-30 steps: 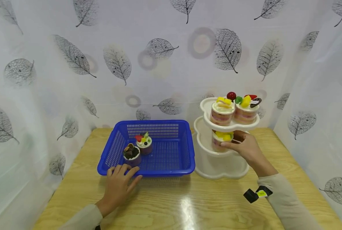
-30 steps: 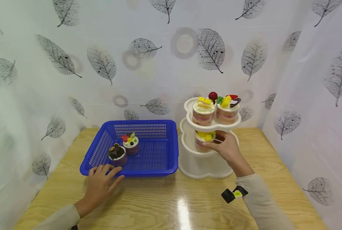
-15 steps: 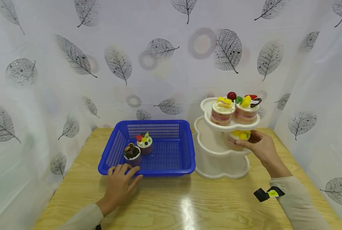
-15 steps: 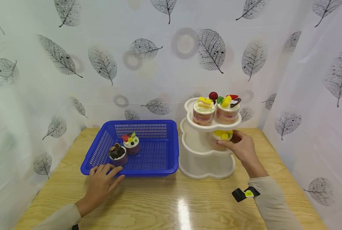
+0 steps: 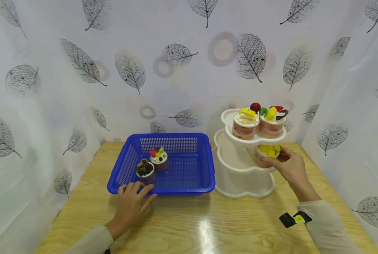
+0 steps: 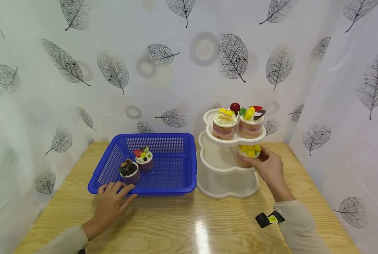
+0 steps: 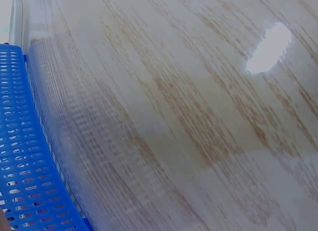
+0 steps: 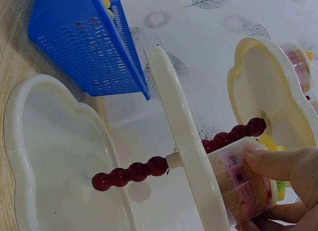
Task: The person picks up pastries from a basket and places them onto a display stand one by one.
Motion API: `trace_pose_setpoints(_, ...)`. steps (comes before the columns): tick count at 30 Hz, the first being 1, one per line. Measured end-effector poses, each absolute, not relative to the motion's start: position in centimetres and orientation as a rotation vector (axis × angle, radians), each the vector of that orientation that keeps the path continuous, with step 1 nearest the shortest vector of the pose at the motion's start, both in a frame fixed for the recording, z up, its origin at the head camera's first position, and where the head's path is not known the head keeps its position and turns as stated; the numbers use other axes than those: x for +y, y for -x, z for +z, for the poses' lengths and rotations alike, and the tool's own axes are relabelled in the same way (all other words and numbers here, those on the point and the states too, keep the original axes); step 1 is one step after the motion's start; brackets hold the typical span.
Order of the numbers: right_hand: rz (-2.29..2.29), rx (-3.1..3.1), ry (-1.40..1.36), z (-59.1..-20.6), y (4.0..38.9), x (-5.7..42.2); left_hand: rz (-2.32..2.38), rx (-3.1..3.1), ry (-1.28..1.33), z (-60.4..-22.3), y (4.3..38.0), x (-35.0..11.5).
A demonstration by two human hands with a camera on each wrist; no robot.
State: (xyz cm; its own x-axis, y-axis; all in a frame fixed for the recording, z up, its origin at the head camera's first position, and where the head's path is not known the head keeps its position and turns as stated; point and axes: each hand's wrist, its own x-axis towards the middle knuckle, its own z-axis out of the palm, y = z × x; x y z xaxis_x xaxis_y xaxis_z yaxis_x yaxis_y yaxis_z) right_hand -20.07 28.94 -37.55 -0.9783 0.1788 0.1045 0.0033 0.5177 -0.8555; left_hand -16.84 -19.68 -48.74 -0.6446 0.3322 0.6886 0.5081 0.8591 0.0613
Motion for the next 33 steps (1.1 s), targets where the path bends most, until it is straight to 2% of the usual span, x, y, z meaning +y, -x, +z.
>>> trace_pose_setpoints(22, 1.387, -2.58, 0.262, -37.8, 19.5, 28.3, -0.333, -2.346, 0.597, -48.9, 16.8, -19.7)
trace_pose_setpoints(33, 1.395, -2.531, 0.217, -37.1, 18.5, 28.0, -0.338, -2.353, 0.598, -48.9, 16.9, -19.8)
